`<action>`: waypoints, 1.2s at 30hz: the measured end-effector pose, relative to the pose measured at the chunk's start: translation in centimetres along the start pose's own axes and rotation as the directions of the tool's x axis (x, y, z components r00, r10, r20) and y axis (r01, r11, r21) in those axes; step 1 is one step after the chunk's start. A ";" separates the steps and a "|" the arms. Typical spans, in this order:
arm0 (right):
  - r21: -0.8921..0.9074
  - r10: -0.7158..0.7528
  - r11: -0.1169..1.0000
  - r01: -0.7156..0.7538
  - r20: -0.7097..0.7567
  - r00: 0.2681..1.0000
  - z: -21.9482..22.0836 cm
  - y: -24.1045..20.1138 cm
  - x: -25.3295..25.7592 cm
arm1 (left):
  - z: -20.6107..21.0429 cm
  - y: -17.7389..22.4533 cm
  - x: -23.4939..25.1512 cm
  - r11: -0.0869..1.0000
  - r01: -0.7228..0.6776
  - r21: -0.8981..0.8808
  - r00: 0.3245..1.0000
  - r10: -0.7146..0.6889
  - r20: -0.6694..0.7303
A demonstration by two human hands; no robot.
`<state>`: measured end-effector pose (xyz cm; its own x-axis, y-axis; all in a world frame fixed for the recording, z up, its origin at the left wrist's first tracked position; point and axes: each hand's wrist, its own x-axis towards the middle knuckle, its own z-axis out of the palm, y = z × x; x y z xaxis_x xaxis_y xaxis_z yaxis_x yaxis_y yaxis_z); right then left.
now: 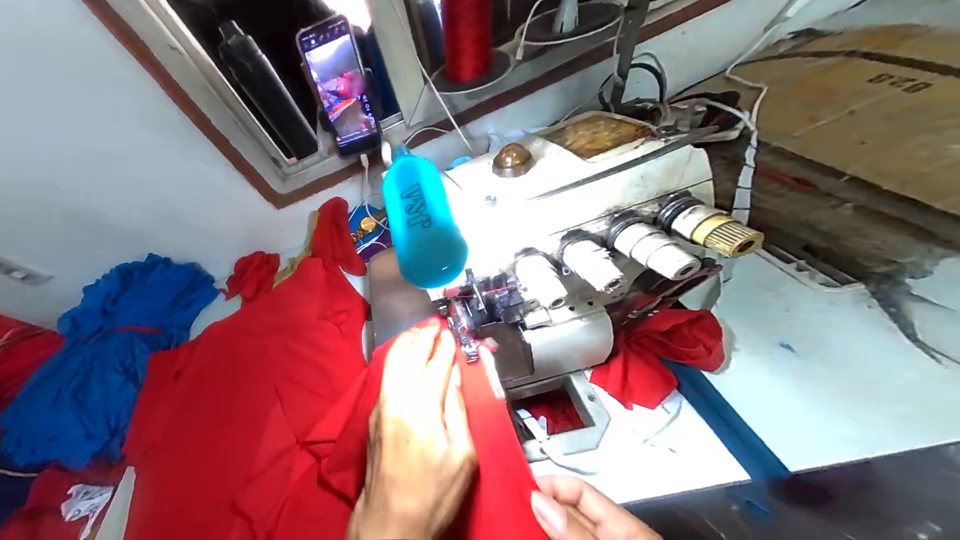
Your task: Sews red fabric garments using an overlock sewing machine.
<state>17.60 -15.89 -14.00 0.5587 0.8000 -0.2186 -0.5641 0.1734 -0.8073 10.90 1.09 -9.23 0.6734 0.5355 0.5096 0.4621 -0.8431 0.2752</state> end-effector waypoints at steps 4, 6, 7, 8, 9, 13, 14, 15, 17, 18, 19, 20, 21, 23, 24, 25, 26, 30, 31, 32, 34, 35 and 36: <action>0.008 0.039 0.999 -0.039 -0.062 0.997 1.7 -1.1 2.9 | 0.5 -1.5 3.5 0.996 0.057 0.070 0.991 -0.065 0.119; 0.035 0.003 0.999 -0.001 -0.076 0.997 2.2 -1.2 4.0 | 0.8 -2.1 4.9 0.989 0.099 0.113 0.979 -0.117 0.166; 0.037 -0.016 0.999 0.020 -0.090 0.996 2.3 -1.2 4.3 | 0.8 -2.3 5.2 0.984 0.142 0.111 0.973 -0.159 0.164; 0.031 -0.035 0.999 0.038 -0.104 0.994 2.4 -1.3 4.3 | 0.7 -2.5 5.0 0.977 0.194 0.087 0.967 -0.205 0.149; 0.019 -0.052 0.998 0.055 -0.107 0.993 2.4 -1.2 4.1 | 0.4 -2.6 4.3 0.968 0.246 0.045 0.961 -0.249 0.123; -0.072 -0.058 0.996 0.056 -0.029 0.998 0.9 -0.5 1.6 | -2.7 -2.3 -4.4 0.917 0.374 -0.141 0.919 -0.346 0.188; -0.081 -0.035 0.996 0.034 -0.007 0.999 0.4 -0.3 0.8 | -3.9 -2.3 -7.2 0.912 0.377 -0.160 0.913 -0.338 0.229; -0.087 -0.016 0.996 0.016 0.009 1.000 0.0 0.0 0.2 | -4.9 -2.8 -9.4 0.928 0.342 -0.146 0.923 -0.303 0.237; -0.088 0.007 0.996 -0.006 0.015 1.000 -0.4 0.6 -0.8 | -7.7 -4.5 -10.7 0.941 0.319 -0.115 0.928 -0.286 0.237; -0.085 0.009 0.996 -0.008 0.005 1.000 -0.2 0.9 -1.3 | -9.5 -5.0 -10.1 0.940 0.335 -0.064 0.931 -0.320 0.177; -0.084 0.002 0.996 -0.003 -0.010 1.000 0.0 1.2 -1.6 | -11.0 -5.4 -8.8 0.944 0.329 0.012 0.942 -0.329 0.071; -0.091 -0.011 0.996 0.009 -0.026 1.000 0.4 1.5 -1.7 | -11.9 -5.6 -7.5 0.954 0.286 0.091 0.958 -0.284 -0.034; -0.104 -0.026 0.994 0.022 -0.037 0.999 0.9 1.7 -1.9 | -12.2 -5.2 -6.4 0.966 0.221 0.134 0.973 -0.208 -0.105; -0.125 -0.038 0.992 0.032 -0.045 0.998 1.6 2.1 -2.1 | -10.2 -2.3 -5.7 0.993 0.097 0.069 0.988 -0.087 -0.124; -0.132 -0.037 0.991 0.030 -0.050 0.998 1.8 2.2 -2.3 | -8.1 -0.5 -6.1 0.993 0.082 -0.082 0.994 -0.088 -0.071; -0.139 -0.033 0.990 0.025 -0.057 0.998 1.8 2.4 -2.4 | -5.9 1.1 -6.9 0.950 0.146 -0.276 0.989 -0.146 0.023; -0.154 -0.033 0.988 0.023 -0.064 0.997 1.8 2.4 -2.5 | -3.8 2.0 -7.7 0.847 0.271 -0.458 0.963 -0.242 0.122; -0.315 -0.078 0.948 0.042 -0.103 0.992 0.9 2.1 -3.5 | -1.9 3.6 -9.9 0.470 0.593 -0.654 0.798 -0.451 0.399; -0.357 -0.097 0.933 0.053 -0.107 0.989 0.7 1.9 -3.7 | -2.1 4.0 -10.3 0.473 0.595 -0.650 0.795 -0.465 0.389; -0.390 -0.119 0.918 0.069 -0.106 0.987 0.7 1.8 -3.8 | -2.1 4.3 -10.7 0.537 0.550 -0.640 0.826 -0.461 0.324; -0.432 -0.153 0.896 0.100 -0.090 0.984 1.0 1.6 -4.1 | -2.0 4.6 -11.5 0.760 0.320 -0.565 0.937 -0.342 0.070; -0.439 -0.158 0.892 0.109 -0.077 0.984 1.1 1.4 -4.4 | -2.0 4.6 -11.7 0.854 0.189 -0.485 0.968 -0.246 -0.055; -0.444 -0.162 0.889 0.117 -0.065 0.985 1.3 1.2 -4.7 | -1.9 4.6 -11.8 0.916 0.080 -0.393 0.977 -0.150 -0.151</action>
<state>13.56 -18.70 -13.21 0.6808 0.7225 -0.1204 -0.1665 -0.0074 -0.9860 3.94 -9.20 -12.42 0.5019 0.6419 0.5797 0.2506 -0.7494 0.6129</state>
